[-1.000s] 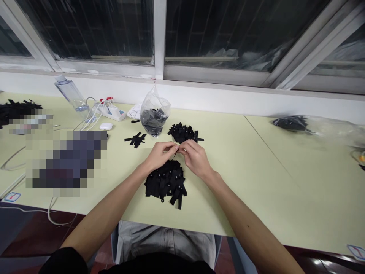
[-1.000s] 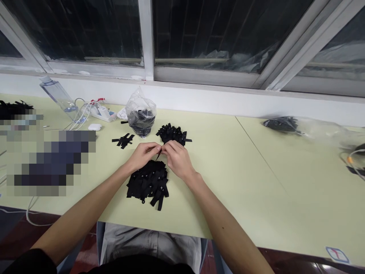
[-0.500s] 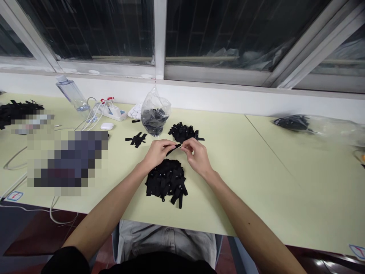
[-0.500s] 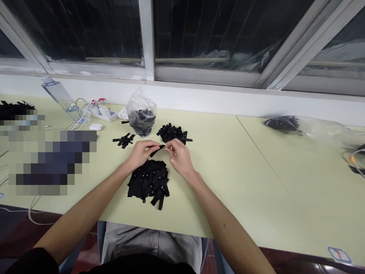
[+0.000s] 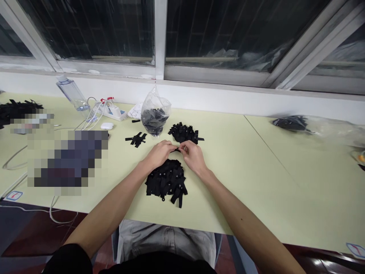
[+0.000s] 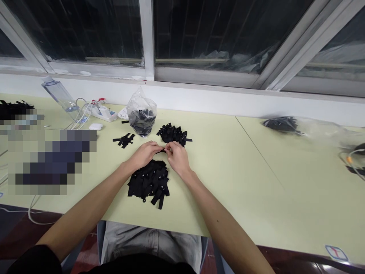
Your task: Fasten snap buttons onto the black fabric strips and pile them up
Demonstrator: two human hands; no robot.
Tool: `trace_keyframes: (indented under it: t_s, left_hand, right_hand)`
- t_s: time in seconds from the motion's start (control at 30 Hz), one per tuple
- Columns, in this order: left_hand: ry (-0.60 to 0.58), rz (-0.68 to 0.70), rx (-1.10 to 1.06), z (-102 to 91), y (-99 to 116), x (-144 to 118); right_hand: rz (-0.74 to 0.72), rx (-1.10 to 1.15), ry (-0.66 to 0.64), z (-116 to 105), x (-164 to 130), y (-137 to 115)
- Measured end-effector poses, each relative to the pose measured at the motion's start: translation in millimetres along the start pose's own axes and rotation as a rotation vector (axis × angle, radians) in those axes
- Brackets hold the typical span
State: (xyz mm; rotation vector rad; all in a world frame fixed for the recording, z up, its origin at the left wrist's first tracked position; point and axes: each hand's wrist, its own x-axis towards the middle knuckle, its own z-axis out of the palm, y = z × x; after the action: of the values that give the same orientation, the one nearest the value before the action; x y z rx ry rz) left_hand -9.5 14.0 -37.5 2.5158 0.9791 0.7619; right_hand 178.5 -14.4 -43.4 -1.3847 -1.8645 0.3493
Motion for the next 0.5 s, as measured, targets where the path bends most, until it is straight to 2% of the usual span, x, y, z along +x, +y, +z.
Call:
trace_keyframes:
  t_s: [0.17, 0.27, 0.37, 0.5]
  left_hand:
    - [-0.021, 0.000, 0.004, 2.2, -2, 0]
    - [0.043, -0.038, -0.090, -0.7, -2, -1]
    - [0.096, -0.134, -0.218, -6.7, -3, -4]
    - [0.165, -0.193, -0.280, -11.9, -6, -5]
  right_hand:
    - [-0.034, -0.092, -0.067, 3, 0, 7]
    - [-0.048, -0.123, -0.076, 2, -1, 7]
    - [-0.031, -0.122, -0.076, -1, -2, 7]
    - [-0.007, -0.097, -0.064, -5, -2, 9]
